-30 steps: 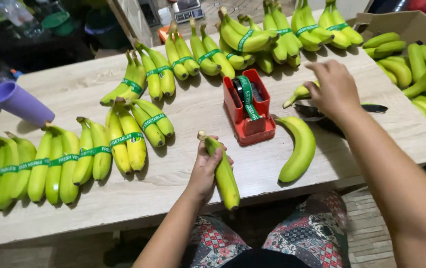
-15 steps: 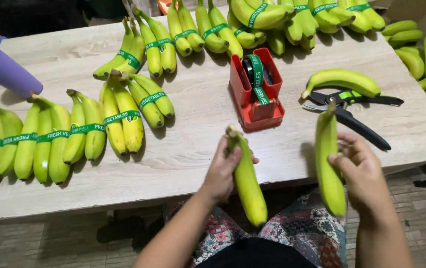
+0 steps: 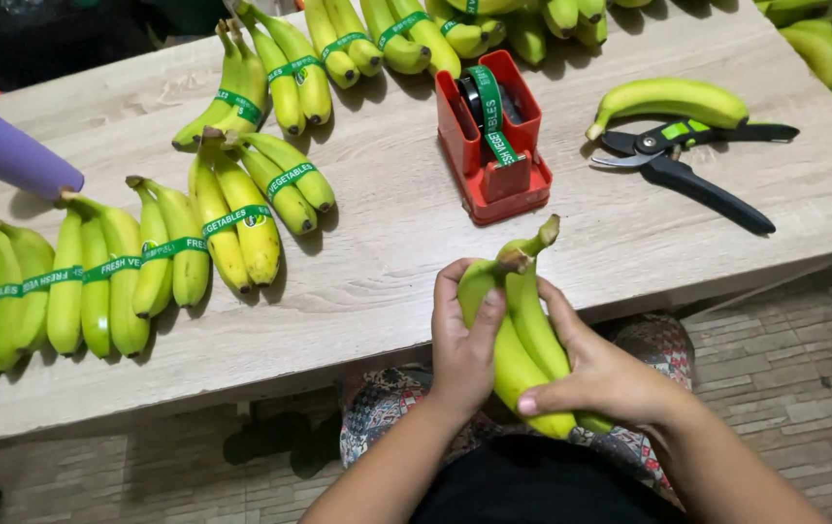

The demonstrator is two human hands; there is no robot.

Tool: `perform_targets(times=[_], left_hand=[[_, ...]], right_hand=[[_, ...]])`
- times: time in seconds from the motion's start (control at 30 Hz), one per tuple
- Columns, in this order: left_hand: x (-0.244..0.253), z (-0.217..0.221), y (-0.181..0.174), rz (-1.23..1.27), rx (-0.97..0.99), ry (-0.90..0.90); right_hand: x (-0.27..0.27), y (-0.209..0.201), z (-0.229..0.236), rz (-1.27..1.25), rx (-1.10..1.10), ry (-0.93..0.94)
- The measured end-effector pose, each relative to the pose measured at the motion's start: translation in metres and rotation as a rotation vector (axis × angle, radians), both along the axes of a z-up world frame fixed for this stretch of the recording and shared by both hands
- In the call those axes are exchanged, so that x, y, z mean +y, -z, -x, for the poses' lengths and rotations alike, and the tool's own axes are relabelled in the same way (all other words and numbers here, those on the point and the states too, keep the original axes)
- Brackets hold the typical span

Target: Bundling bunches of bananas by wrapping green tape around the stems using a manual tape dispenser.

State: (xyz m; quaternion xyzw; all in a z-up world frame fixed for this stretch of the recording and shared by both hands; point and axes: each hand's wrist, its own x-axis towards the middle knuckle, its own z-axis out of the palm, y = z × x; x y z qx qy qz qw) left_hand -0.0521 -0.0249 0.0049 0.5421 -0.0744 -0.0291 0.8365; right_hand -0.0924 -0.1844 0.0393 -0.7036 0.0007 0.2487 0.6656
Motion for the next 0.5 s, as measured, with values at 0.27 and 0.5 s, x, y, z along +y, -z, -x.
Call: perform_targets(times=[0.27, 0.5], left_hand=[[0.036, -0.016, -0.032, -0.191, -0.102, 0.361], [0.062, -0.037, -0.082, -0.606, -0.249, 0.87]], right_hand=[[-0.001, 0.01, 0.01, -0.573, 0.083, 0.018], [-0.013, 0.008, 0.011, -0.64, 0.084, -0.26]])
